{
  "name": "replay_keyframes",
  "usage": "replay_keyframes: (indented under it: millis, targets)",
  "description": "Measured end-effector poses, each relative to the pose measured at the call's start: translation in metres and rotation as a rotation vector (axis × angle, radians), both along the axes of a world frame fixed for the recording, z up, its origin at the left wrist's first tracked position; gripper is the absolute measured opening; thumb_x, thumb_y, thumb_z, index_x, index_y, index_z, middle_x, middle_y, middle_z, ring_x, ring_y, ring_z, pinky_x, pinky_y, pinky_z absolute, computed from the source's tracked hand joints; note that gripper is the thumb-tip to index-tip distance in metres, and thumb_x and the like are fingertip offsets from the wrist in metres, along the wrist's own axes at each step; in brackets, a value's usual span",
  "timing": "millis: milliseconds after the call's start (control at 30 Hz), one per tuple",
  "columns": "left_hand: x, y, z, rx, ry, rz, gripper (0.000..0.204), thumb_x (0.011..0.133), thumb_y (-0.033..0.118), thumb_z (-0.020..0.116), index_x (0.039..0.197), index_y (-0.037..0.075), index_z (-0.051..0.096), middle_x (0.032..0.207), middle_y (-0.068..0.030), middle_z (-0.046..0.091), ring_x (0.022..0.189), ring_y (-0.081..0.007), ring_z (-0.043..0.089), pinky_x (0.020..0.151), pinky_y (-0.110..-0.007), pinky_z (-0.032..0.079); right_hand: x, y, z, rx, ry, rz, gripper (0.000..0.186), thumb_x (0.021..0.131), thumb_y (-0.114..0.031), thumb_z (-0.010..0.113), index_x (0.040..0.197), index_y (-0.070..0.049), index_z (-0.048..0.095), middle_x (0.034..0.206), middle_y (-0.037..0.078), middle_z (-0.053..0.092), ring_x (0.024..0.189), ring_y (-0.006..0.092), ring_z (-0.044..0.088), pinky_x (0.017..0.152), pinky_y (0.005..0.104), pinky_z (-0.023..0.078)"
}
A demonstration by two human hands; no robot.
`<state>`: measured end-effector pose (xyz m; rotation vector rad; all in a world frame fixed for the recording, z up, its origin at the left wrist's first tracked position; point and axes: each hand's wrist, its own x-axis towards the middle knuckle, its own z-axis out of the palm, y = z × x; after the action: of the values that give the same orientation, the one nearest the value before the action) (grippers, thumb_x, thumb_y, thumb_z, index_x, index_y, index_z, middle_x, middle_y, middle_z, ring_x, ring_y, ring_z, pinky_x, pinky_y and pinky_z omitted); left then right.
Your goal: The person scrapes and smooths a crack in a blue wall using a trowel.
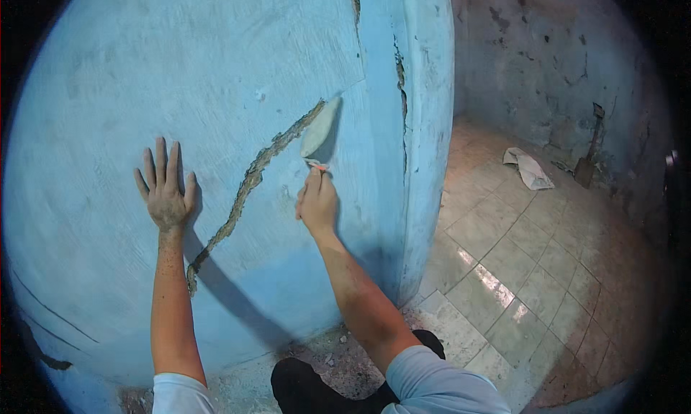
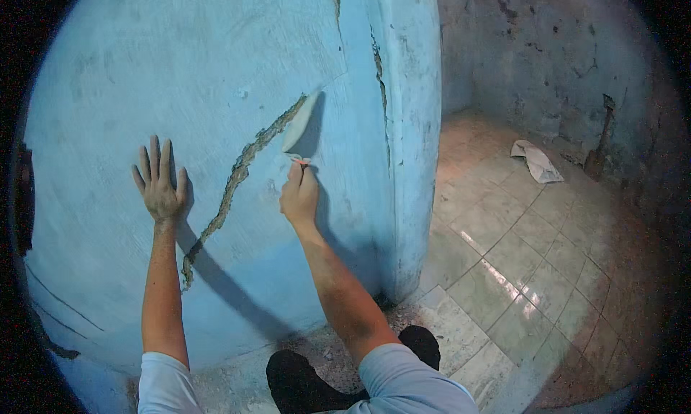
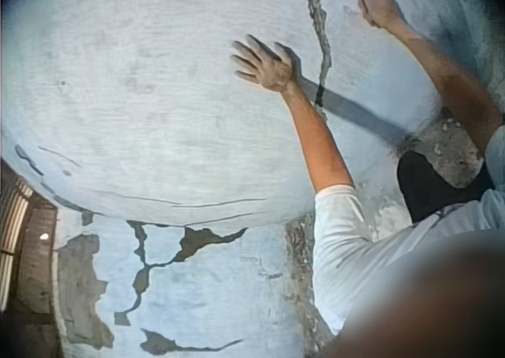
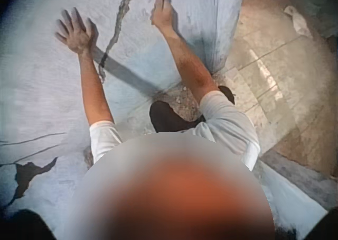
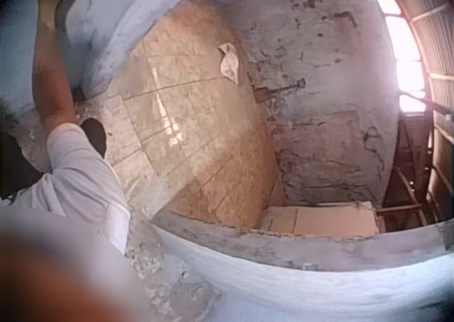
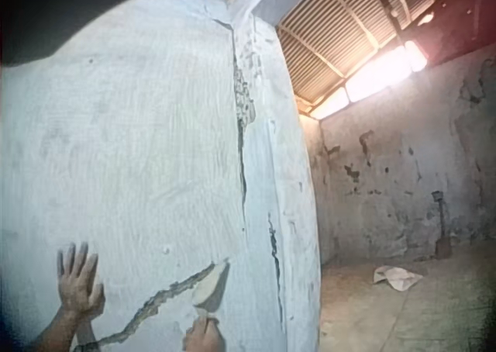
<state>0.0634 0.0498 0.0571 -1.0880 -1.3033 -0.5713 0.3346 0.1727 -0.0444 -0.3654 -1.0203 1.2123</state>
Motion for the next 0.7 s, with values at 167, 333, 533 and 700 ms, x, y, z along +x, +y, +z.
replay_keyframes:
  millis: [167, 333, 533, 700]
  targets:
    - [0.005, 0.001, -0.002, -0.016, -0.034, 0.041, 0.065, 0.099, 0.047, 0.055, 0.161, 0.031, 0.045, 0.173, 0.0037, 0.033, 0.161, -0.0278, 0.024, 0.131, -0.060, 0.009, -0.017, -0.023, 0.000, 0.236, 0.388, -0.205, 0.033, 0.114, -0.030, 0.041, 0.099, -0.003, 0.052, 0.061, 0.004, 0.050, 0.042, 0.0153, 0.047, 0.041, 0.0323, 0.042]
    - [0.010, 0.003, 0.001, -0.038, -0.031, 0.006, 0.064, 0.102, 0.048, 0.052, 0.163, 0.029, 0.042, 0.175, 0.0023, 0.029, 0.162, -0.0287, 0.019, 0.131, -0.059, 0.007, -0.037, -0.003, -0.023, 0.230, -0.276, -0.383, 0.023, 0.114, -0.023, 0.040, 0.111, -0.002, 0.047, 0.062, 0.005, 0.050, 0.043, 0.0153, 0.050, 0.046, 0.0311, 0.045]
    - [0.013, 0.002, 0.000, -0.038, -0.042, 0.014, 0.063, 0.102, 0.045, 0.052, 0.162, 0.027, 0.044, 0.174, 0.0021, 0.030, 0.162, -0.0287, 0.020, 0.131, -0.059, 0.006, -0.046, -0.005, -0.036, 0.117, 0.030, -0.222, 0.028, 0.114, -0.027, 0.042, 0.107, -0.004, 0.054, 0.061, 0.002, 0.047, 0.043, 0.0134, 0.048, 0.042, 0.0313, 0.044]
    - [0.014, -0.003, -0.001, -0.051, -0.068, 0.021, 0.064, 0.101, 0.044, 0.053, 0.162, 0.027, 0.044, 0.174, 0.0015, 0.030, 0.163, -0.0287, 0.019, 0.131, -0.060, 0.006, -0.028, -0.028, -0.010, -0.075, -0.048, 0.030, 0.031, 0.114, -0.031, 0.042, 0.110, -0.004, 0.056, 0.061, 0.003, 0.049, 0.042, 0.0130, 0.049, 0.038, 0.0330, 0.040]
